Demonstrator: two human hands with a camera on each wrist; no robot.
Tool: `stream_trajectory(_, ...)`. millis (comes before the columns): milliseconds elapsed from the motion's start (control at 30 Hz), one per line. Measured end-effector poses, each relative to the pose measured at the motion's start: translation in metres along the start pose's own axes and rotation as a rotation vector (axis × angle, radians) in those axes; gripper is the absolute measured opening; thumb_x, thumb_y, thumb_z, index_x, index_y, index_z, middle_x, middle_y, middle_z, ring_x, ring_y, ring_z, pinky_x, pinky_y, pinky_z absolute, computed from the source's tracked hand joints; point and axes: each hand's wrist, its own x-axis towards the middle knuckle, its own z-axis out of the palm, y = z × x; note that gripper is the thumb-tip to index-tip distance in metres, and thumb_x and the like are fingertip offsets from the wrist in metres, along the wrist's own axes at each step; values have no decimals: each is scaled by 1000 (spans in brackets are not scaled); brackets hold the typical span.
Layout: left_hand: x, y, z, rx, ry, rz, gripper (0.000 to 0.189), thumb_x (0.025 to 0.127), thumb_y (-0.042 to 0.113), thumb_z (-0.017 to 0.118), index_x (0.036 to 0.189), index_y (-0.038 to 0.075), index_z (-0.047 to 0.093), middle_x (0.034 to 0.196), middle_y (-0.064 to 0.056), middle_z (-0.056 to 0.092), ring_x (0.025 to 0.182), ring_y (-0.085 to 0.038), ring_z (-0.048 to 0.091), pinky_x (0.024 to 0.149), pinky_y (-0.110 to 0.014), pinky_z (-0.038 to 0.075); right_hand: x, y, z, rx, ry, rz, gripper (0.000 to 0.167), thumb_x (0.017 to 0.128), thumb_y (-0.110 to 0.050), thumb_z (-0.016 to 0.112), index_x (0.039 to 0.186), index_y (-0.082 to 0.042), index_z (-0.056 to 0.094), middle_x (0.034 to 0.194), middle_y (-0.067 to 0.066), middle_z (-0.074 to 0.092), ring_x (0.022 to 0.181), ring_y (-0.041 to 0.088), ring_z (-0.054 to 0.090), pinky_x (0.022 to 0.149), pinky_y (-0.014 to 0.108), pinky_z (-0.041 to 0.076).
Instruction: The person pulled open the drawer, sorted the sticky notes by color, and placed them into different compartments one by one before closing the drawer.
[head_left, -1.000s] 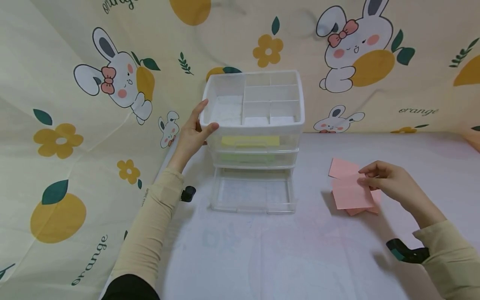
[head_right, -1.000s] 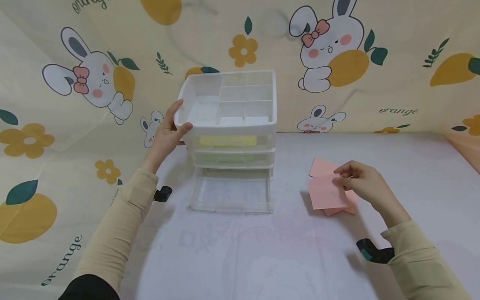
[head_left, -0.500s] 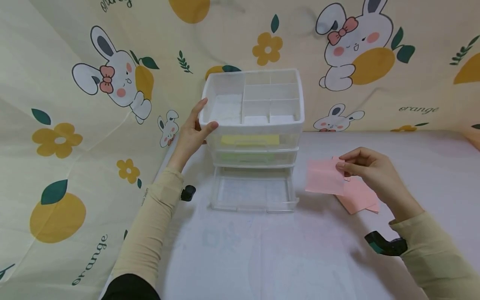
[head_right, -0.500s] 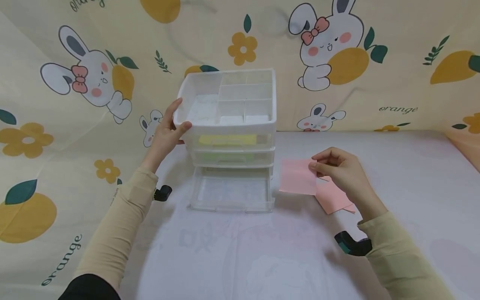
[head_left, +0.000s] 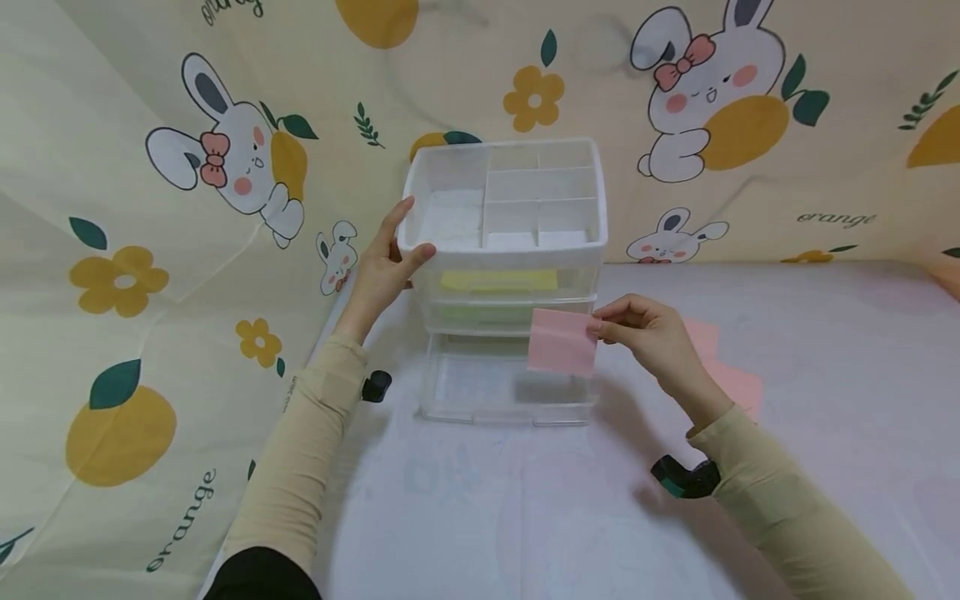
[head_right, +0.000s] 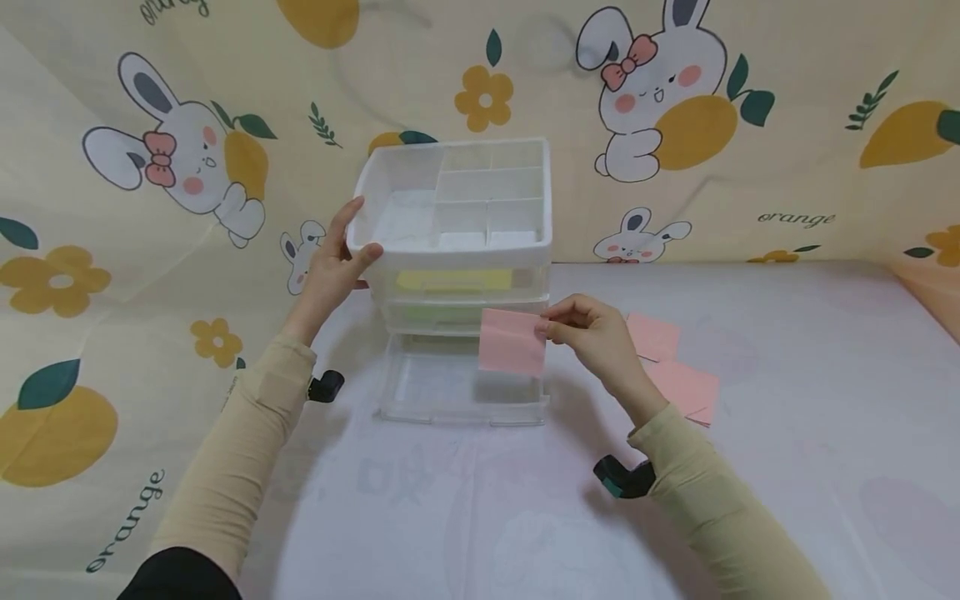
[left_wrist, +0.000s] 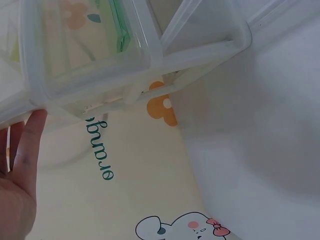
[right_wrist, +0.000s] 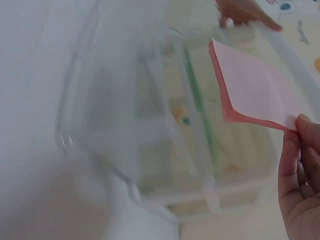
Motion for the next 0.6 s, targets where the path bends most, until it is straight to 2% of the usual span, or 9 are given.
stream_trajectory(233,3,-1,0,-7,0,15,73,70,69,58,134,62,23,78,-4,41,70,-16,45,59,-27,53,15,10,34,-30,-50,17,25,84,-18,69,101,0,65,83,-13,69,76,5,67,74,23,55)
stream_trajectory(333,3,-1,0,-14,-2,12,72,71,68,59,133,63,23,79,-4,42,71,-16,46,59,-27,53,20,14,48,-53,-53,24,23,85,-16,69,101,0,66,89,-3,71,76,4,67,73,23,56)
stream_trajectory(467,2,-1,0,-20,-7,19,71,73,66,59,134,62,23,78,-4,41,68,-16,45,59,-27,53,24,19,66,-80,-59,31,19,85,-16,68,100,-4,68,96,11,71,78,7,67,78,33,56)
stream_trajectory(600,2,-2,1,-23,-5,16,70,74,64,59,134,62,24,77,-3,40,64,-17,45,59,-27,54,26,24,81,-96,-68,31,13,85,-15,68,96,-7,69,99,12,70,81,15,69,81,42,55)
